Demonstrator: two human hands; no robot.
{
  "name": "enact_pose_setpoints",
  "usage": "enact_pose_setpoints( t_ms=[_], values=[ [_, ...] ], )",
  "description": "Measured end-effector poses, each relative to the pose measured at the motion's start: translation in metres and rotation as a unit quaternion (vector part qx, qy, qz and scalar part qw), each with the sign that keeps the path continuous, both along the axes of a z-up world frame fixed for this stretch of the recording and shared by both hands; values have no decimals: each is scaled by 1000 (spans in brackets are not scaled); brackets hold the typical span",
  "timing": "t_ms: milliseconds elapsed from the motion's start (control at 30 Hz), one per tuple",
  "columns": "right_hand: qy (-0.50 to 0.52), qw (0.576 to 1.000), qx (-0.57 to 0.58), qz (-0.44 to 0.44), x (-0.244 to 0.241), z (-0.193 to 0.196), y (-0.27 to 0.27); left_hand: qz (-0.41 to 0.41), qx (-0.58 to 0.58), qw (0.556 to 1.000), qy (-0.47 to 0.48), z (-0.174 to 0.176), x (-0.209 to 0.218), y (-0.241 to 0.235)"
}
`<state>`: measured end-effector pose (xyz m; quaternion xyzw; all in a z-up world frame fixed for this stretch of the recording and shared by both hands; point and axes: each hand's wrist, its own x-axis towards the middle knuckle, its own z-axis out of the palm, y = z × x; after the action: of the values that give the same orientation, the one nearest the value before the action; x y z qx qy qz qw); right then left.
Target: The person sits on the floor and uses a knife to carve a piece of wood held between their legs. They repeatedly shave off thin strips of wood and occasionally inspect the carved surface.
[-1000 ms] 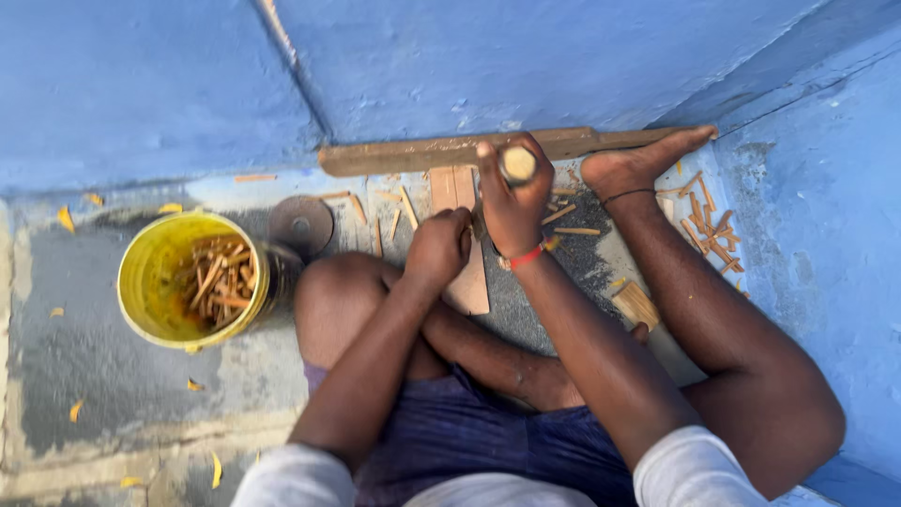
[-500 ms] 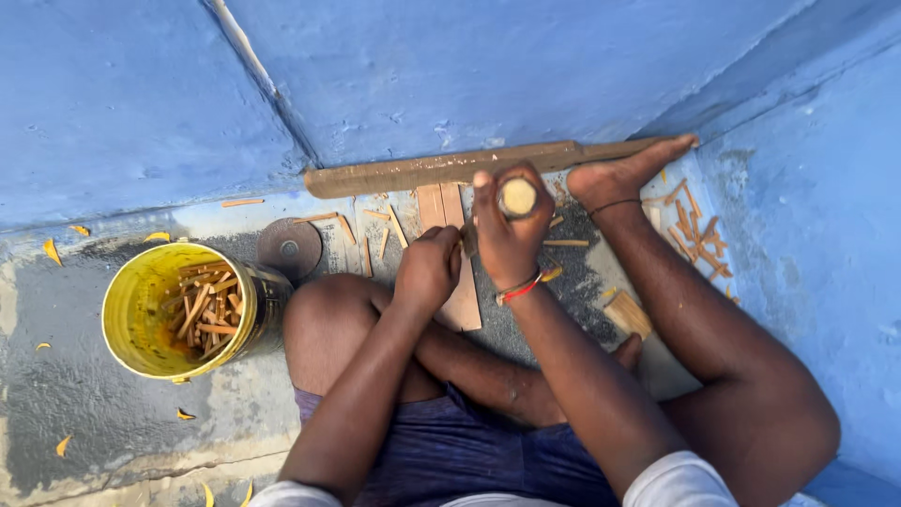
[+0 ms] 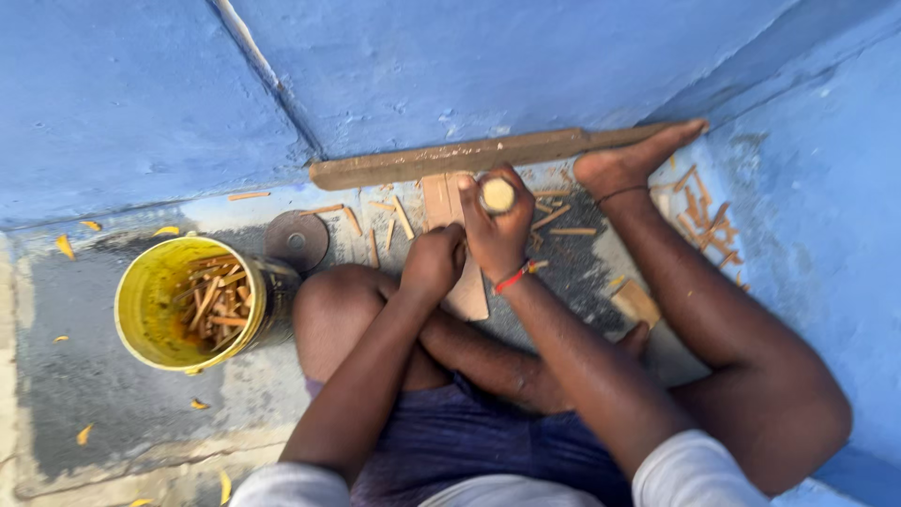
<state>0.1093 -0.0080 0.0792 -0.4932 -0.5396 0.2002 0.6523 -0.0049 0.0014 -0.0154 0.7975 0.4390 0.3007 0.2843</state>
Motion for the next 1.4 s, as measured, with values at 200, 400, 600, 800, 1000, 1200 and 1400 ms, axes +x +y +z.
enact_pose_setpoints(
  t_ms=[200, 400, 600, 800, 1000, 1200, 1400],
  values=[
    [16, 1000, -5, -3, 5, 8, -5, 4, 9, 999, -37, 13, -5, -8],
    [47, 998, -29, -20, -2, -51, 6, -27, -19, 999, 14, -9, -6, 0],
    [49, 996, -13, -71, 3, -67, -7, 45, -5, 999, 3, -10, -9, 11],
    [142, 985, -76, -54, 35, -41, -25, 49, -29, 997, -45, 7, -18, 9],
    [255, 964, -55, -48, 53, -67, -65, 37, -62, 997, -26, -4, -10, 5],
    [172, 982, -74, -26, 40, -85, -80, 34, -77, 996, 1, -7, -7, 10],
    [132, 990, -37, 31, 28, -92, -83, 48, -111, 993, 17, -10, -8, 11]
  ],
)
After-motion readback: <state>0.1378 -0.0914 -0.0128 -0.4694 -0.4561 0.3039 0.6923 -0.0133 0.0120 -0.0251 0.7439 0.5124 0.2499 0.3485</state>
